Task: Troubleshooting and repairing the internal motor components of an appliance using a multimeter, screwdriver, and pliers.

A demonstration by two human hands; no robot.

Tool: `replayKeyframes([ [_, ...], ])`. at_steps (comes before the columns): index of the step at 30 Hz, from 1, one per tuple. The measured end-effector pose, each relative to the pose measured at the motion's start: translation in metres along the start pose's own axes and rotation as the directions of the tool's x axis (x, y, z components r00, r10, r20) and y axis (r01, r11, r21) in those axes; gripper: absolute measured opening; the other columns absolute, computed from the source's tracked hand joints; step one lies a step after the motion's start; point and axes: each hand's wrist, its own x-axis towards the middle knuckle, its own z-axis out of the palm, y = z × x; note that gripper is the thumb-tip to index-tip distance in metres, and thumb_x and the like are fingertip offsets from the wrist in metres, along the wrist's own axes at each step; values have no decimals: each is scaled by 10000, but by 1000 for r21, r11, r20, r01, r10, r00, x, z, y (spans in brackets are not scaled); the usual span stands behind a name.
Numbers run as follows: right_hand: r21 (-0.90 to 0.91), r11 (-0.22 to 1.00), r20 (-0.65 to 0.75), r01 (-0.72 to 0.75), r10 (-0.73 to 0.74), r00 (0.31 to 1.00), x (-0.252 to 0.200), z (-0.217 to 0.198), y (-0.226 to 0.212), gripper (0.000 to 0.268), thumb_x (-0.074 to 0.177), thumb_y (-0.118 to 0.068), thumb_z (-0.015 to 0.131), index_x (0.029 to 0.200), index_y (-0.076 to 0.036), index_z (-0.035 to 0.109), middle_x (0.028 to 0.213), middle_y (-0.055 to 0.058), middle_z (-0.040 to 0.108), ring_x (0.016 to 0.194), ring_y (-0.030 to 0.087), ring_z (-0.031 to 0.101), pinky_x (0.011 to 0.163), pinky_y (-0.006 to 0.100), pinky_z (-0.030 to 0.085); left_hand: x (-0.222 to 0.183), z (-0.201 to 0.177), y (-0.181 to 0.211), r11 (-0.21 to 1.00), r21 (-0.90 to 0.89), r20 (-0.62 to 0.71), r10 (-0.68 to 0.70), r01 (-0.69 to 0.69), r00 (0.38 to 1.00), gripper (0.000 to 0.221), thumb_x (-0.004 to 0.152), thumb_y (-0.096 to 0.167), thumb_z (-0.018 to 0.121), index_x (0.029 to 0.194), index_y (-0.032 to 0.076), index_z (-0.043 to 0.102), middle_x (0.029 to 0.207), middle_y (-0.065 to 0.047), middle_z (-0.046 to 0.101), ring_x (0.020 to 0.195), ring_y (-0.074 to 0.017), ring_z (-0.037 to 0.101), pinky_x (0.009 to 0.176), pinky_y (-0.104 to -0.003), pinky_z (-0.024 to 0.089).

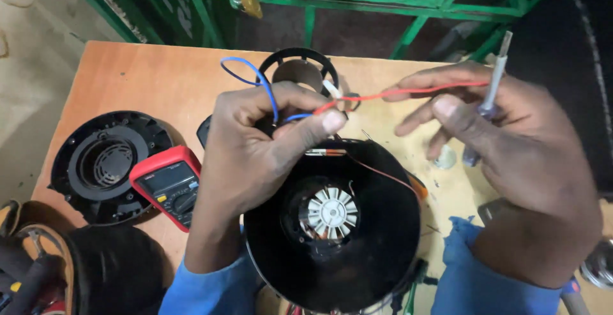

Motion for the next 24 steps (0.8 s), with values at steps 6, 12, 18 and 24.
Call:
replayKeyframes([
  [6, 69, 985, -91, -156, 162, 983, -48, -19, 8, 263, 1034, -118, 502, 1126, 54, 679, 878, 237, 796, 479, 146, 542, 383, 222, 321, -10, 3, 19, 995, -40, 45, 88, -86, 995, 173, 918, 204, 717, 857, 44, 743, 866, -88, 775, 879, -173, 763, 796, -258, 583],
  [12, 21, 929, -107, -370, 370, 923, -102, -18, 20, 344, 967, -264, 570, 1026, -8, 792, 898, 107, 882, 450, 157, 508, 413, 269, 363, -14, 0, 25, 994, 0, 81, 111, -111, 991, 89, 918, 121, 747, 895, 37, 760, 909, -81, 789, 848, -136, 734, 731, -233, 567],
  [18, -176, 887, -110, -426, 412, 904, -139, 24, -11, 277, 885, -330, 680, 988, -120, 828, 915, 9, 884, 584, 128, 632, 526, 279, 462, -16, -9, 23, 992, 43, 64, 114, -117, 991, 167, 936, 205, 731, 913, 47, 783, 839, -40, 767, 774, -88, 663, 673, -212, 487],
  [24, -394, 790, -117, -471, 465, 878, -192, 60, 66, 228, 787, -411, 810, 941, -254, 869, 936, -108, 885, 744, 91, 781, 660, 288, 583, -18, -11, 30, 992, 40, 58, 115, -117, 992, 164, 924, 215, 721, 901, 64, 782, 904, -54, 796, 859, -107, 727, 747, -228, 552],
])
